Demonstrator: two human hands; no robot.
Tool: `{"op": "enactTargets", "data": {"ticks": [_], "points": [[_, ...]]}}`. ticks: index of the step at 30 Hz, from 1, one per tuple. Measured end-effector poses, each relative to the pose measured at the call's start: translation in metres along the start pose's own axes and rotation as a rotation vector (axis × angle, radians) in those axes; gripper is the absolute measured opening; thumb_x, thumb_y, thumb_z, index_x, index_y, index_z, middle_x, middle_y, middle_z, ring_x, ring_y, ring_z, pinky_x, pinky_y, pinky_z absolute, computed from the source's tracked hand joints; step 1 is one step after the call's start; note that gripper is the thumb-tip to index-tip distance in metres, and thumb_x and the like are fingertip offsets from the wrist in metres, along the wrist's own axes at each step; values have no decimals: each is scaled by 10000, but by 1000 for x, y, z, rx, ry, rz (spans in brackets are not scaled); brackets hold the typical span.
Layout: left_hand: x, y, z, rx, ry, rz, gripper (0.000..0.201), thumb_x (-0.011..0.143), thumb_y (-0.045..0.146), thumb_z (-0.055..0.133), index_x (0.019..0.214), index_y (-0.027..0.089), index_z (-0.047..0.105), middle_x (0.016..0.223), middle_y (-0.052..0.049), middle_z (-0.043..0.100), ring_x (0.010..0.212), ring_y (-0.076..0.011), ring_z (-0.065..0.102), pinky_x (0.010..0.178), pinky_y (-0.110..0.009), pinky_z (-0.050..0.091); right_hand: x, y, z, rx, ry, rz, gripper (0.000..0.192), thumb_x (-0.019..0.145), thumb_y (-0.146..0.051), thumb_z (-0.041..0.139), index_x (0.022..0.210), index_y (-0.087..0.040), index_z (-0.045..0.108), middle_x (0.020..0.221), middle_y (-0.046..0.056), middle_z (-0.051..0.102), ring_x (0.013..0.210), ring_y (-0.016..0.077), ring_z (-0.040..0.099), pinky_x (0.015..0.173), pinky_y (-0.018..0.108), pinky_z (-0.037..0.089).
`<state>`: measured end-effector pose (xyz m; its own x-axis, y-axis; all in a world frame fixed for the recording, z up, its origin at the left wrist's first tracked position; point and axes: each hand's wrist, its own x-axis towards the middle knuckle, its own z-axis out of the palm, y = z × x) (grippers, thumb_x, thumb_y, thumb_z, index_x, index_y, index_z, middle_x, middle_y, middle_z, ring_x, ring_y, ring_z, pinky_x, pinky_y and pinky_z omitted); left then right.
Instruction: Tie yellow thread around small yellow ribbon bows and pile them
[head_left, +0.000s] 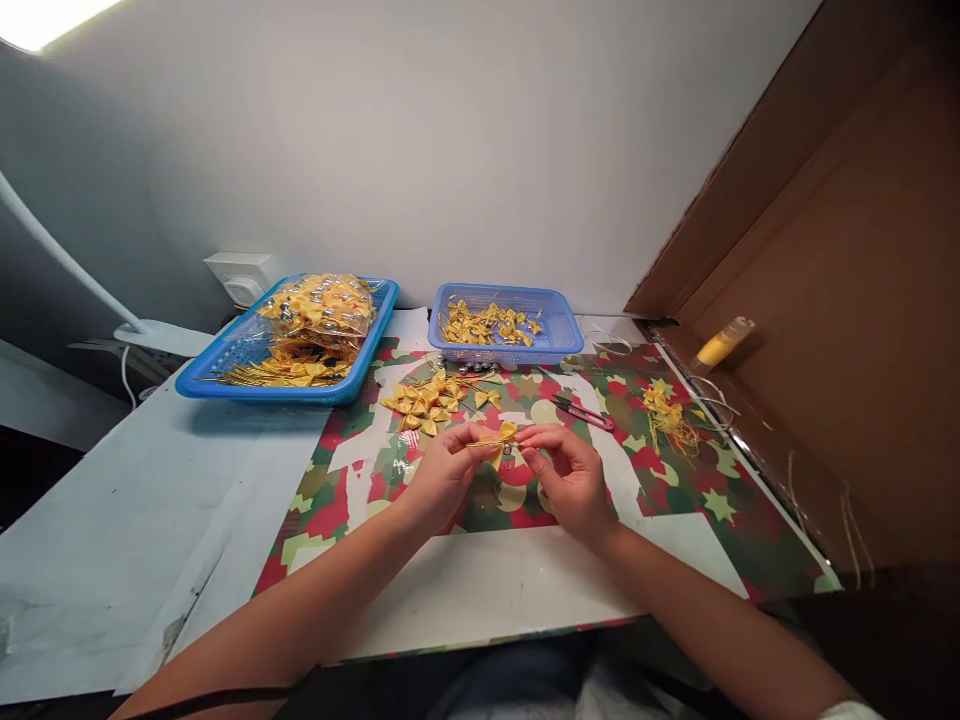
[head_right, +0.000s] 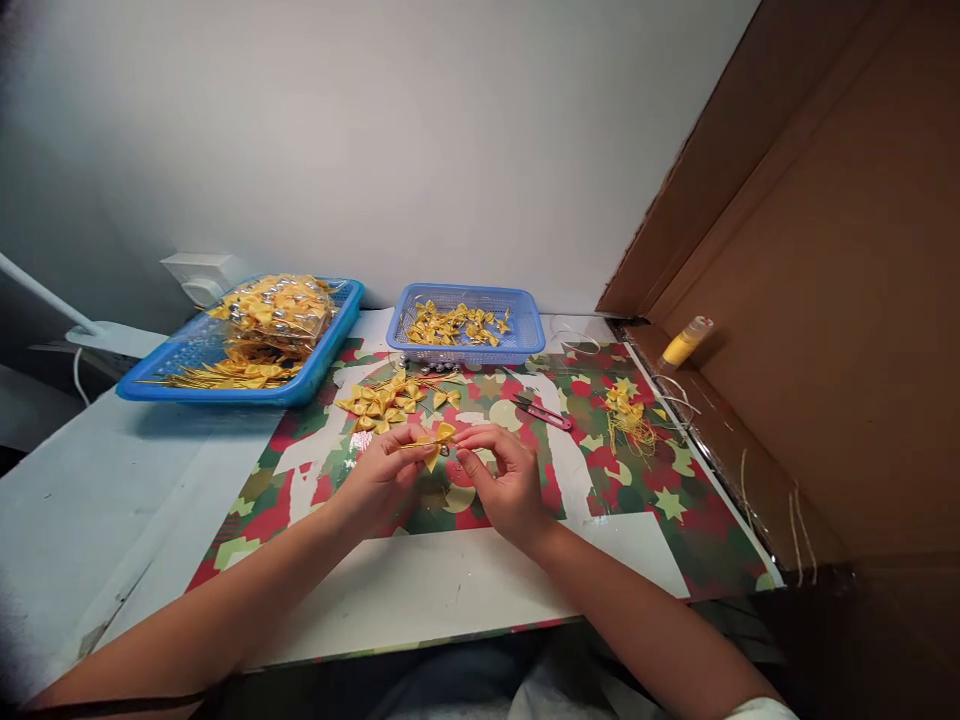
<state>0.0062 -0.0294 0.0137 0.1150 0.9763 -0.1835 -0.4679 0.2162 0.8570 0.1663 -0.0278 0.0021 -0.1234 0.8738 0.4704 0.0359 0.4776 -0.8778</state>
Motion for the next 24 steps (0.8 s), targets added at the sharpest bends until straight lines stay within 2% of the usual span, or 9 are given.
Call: {"op": "enactTargets", "data": {"ticks": [6,13,18,24], "points": [[-7,-2,3,224,-1,210,227,674,336,786,622,160,653,675,-13,624,661,-130,542,635,-244,431,-8,3,11,-19,133,60,55,805,-262,687,775,-217,674,819,51,712,872,199,668,814,362,543],[-13,-6,3,457,19,424,108,746,271,738,701,186,689,766,-42,669,744,-173,589,710,-274,448,-6,0,14,6,182,113,69,760,-230,708,709,-214,663,734,39,703,761,183,664,719,332,548],[-13,-7,3,449,4,425,91,690,237,781,677,190,704,783,-59,694,783,-197,606,765,-292,443,-7,-1,13,-30,178,100,74,753,-206,678,694,-206,634,767,52,707,769,186,668,724,335,548],[-14,-4,4,533,-31,407,100,716,247,755,666,182,698,743,-56,686,738,-188,597,735,-288,437,-6,-6,8,-228,145,-107,105,743,-168,678,668,-219,626,748,25,710,685,167,664,657,310,540]]}}
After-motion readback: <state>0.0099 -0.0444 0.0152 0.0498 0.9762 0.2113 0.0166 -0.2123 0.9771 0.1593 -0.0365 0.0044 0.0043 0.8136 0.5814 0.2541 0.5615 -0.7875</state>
